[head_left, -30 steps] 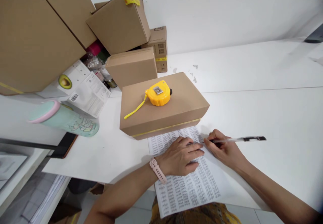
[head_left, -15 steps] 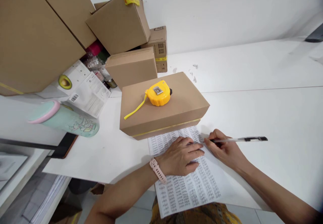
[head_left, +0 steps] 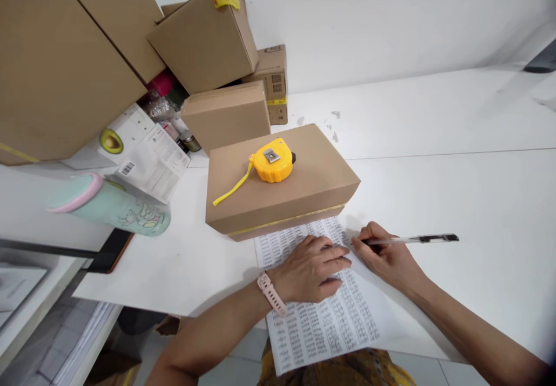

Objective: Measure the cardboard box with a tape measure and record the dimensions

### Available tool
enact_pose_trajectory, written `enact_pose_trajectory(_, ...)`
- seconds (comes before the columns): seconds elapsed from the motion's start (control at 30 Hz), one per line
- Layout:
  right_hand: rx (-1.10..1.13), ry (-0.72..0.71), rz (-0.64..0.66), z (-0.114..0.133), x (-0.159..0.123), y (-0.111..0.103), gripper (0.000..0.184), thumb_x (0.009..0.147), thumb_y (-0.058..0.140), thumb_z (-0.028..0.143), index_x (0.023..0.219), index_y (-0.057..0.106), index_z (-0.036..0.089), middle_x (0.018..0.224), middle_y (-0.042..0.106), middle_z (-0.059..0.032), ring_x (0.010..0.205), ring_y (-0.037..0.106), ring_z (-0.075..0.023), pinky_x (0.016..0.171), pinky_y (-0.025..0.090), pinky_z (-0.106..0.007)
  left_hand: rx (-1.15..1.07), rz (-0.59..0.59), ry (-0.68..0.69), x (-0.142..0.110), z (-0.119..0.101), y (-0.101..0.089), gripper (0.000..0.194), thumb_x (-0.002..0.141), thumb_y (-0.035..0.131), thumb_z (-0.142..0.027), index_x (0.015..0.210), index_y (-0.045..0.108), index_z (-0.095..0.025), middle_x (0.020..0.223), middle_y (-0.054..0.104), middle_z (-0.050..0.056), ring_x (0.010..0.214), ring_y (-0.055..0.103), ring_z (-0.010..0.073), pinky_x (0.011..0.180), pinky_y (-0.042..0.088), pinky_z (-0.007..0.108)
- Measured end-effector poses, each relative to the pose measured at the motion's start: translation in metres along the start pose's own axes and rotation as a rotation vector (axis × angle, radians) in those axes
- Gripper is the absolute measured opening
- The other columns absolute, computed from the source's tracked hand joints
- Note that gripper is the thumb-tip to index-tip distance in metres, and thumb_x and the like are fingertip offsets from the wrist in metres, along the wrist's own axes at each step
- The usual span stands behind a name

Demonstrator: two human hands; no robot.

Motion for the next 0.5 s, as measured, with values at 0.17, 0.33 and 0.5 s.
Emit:
enact_pose_trajectory(0.17, -0.011, 0.001, -0.008, 0.0013, -0.0004, -0.0011, 0.026, 0.094, 0.058, 0.039, 0.075, 0.047, 0.024, 0.063, 0.042, 0.0047, 0.055, 0.038, -0.0124, 0.050, 0.031, -0.028, -0.002, 0.012, -0.003, 0.0003, -0.0002, -0.0007, 0.033, 0.095, 0.055, -0.031, 0.124, 0.062, -0.018, 0.139, 0.062, 0.004, 0.118, 0.050, 0.0257, 0.099, 0.041, 0.041)
enact_pose_trajectory(0.33, 0.013, 0.027, -0.003, -0.0025, -0.0018, -0.0012, 0.028, 0.095, 0.058, 0.040, 0.075, 0.046, 0.024, 0.064, 0.042, 0.0050, 0.056, 0.037, -0.0123, 0.051, 0.030, -0.028, 0.000, 0.004, 0.001, 0.0008, -0.0007, -0.0012, 0.032, 0.095, 0.055, -0.031, 0.123, 0.062, -0.018, 0.138, 0.062, 0.003, 0.117, 0.050, 0.0257, 0.098, 0.041, 0.040)
enact_pose_trajectory(0.5, 0.013, 0.022, -0.031, -0.0026, -0.0010, -0.0040, 0.027, 0.094, 0.059, 0.040, 0.075, 0.047, 0.024, 0.065, 0.043, 0.0044, 0.056, 0.039, -0.0125, 0.051, 0.032, -0.028, -0.007, -0.010, 0.004, 0.0004, -0.0008, -0.0011, 0.033, 0.094, 0.055, -0.030, 0.124, 0.061, -0.018, 0.138, 0.062, 0.003, 0.117, 0.050, 0.0262, 0.099, 0.040, 0.040)
Point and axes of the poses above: each hand's wrist, its own x-axis towards the middle knuckle, its own y-axis out of the palm, z = x × y, the point moved 7 cm from there along x, towards the middle knuckle
